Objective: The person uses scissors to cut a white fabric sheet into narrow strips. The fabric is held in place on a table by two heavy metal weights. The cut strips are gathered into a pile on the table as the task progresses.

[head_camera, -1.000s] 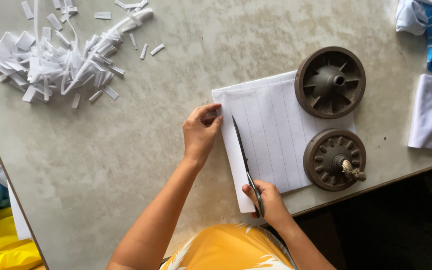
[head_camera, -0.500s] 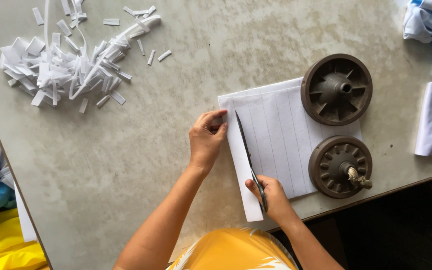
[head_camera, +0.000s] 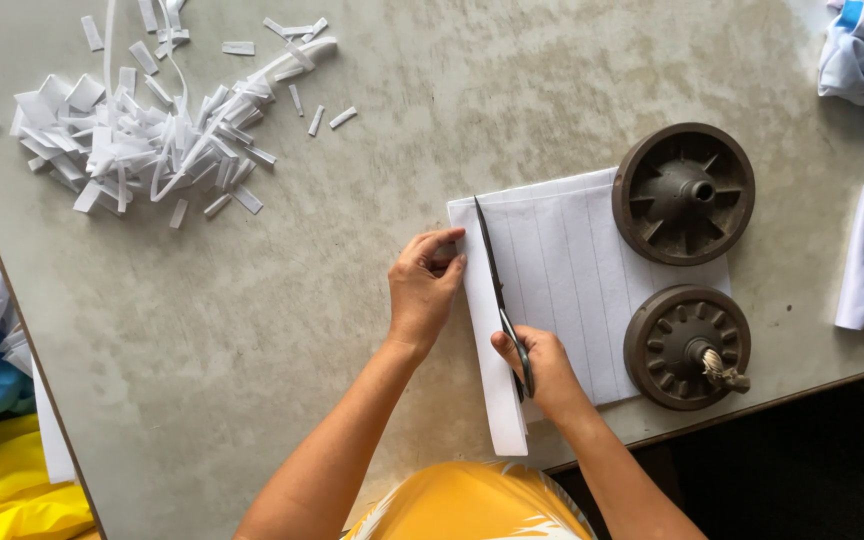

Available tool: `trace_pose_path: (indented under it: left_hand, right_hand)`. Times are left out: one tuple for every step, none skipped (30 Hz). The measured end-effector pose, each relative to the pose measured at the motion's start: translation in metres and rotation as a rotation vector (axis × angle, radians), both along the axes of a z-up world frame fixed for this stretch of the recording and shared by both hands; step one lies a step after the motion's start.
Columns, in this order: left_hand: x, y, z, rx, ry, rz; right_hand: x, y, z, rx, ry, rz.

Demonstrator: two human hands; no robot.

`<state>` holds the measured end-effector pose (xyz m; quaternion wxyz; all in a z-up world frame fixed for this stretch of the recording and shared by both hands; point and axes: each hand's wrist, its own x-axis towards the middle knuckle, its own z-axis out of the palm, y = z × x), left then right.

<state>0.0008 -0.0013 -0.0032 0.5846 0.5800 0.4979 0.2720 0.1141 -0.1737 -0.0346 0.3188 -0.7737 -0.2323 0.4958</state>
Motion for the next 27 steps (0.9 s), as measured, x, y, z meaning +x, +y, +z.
trace_pose_path:
  left_hand:
    - [0.000,0.000,-0.002,0.000,0.000,0.002]
    - [0.000,0.000,-0.003,-0.003,0.000,0.004]
    - [0.001,0.000,-0.005,-0.007,-0.001,0.006]
    - [0.001,0.001,-0.004,-0.007,-0.001,0.009]
    - [0.001,0.001,-0.003,-0.004,0.003,0.006]
    - [0.001,0.000,-0.002,0.000,0.006,0.003]
    - [0.001,0.000,0.000,-0.001,0.006,0.005]
    - [0.001,0.000,0.002,-0.010,0.003,0.005]
    - [0.002,0.001,0.003,-0.019,0.000,0.006]
    - [0.002,0.001,0.001,-0.018,-0.001,0.007]
    - [0.002,0.002,-0.001,-0.024,-0.003,0.013]
    - [0.002,0.002,-0.003,-0.031,-0.005,0.019]
    - [0.002,0.003,-0.010,-0.028,-0.008,0.022]
    - [0.001,0.004,-0.017,-0.047,-0.026,0.023]
    - [0.000,0.007,-0.023,-0.063,-0.047,0.026]
    - [-0.007,0.011,-0.026,-0.056,-0.052,0.031]
    - [-0.012,0.016,-0.028,-0.155,-0.153,0.035]
    - [-0.019,0.022,-0.029,-0.254,-0.255,0.035]
    - [-0.031,0.034,-0.001,-0.233,-0.268,0.057]
    - [-0.046,0.045,0.029,-0.252,-0.254,-0.043]
    - [-0.064,0.058,0.060,-0.261,-0.236,-0.134]
    - [-0.075,0.070,0.081,-0.230,-0.244,-0.103]
    - [-0.088,0.078,0.103,-0.237,-0.096,-0.166]
    - [-0.102,0.085,0.124,-0.247,0.054,-0.225]
    - [-0.112,0.089,0.139,-0.230,0.052,-0.195]
    - [-0.121,0.093,0.154,-0.198,0.093,-0.243]
    - [-0.127,0.097,0.167,-0.168,0.133,-0.300]
  right_hand:
    - [0.001,0.003,-0.001,0.000,0.000,0.002]
    - [0.002,0.005,-0.002,-0.004,-0.013,0.007]
    - [0.003,0.008,-0.003,-0.009,-0.026,0.012]
    - [0.003,0.008,-0.006,-0.009,-0.027,0.015]
    - [0.004,0.007,-0.009,-0.010,-0.024,0.012]
    - [0.004,0.006,-0.012,-0.010,-0.022,0.009]
    - [0.004,0.007,-0.011,-0.011,-0.022,0.010]
    - [0.004,0.007,-0.009,-0.010,-0.022,0.009]
    - [0.004,0.008,-0.008,-0.008,-0.022,0.008]
    - [0.004,0.007,-0.010,-0.007,-0.023,0.009]
    - [0.004,0.007,-0.013,0.024,-0.011,0.005]
    - [0.004,0.006,-0.015,0.056,0.002,0.002]
    - [0.003,0.008,-0.006,0.059,-0.001,0.005]
    - [0.001,0.010,0.003,0.084,0.048,-0.023]
    - [0.001,0.014,0.012,0.113,0.094,-0.048]
    - [0.000,0.011,0.019,0.121,0.090,-0.041]
    - [0.003,0.011,0.025,0.158,0.170,-0.080]
    - [0.004,0.012,0.032,0.195,0.252,-0.118]
    - [0.018,0.005,0.034,0.211,0.246,-0.090]
    - [0.031,-0.002,0.036,0.221,0.328,0.017]
    - [0.044,-0.001,0.036,0.234,0.412,0.137]
    - [0.055,0.003,0.046,0.253,0.409,0.177]
    - [0.065,0.005,0.055,0.252,0.387,0.306]
    - [0.075,0.007,0.063,0.252,0.363,0.434]
    - [0.075,0.017,0.078,0.264,0.362,0.466]
    - [0.075,0.028,0.092,0.218,0.307,0.552]
    - [0.076,0.035,0.107,0.173,0.244,0.628]
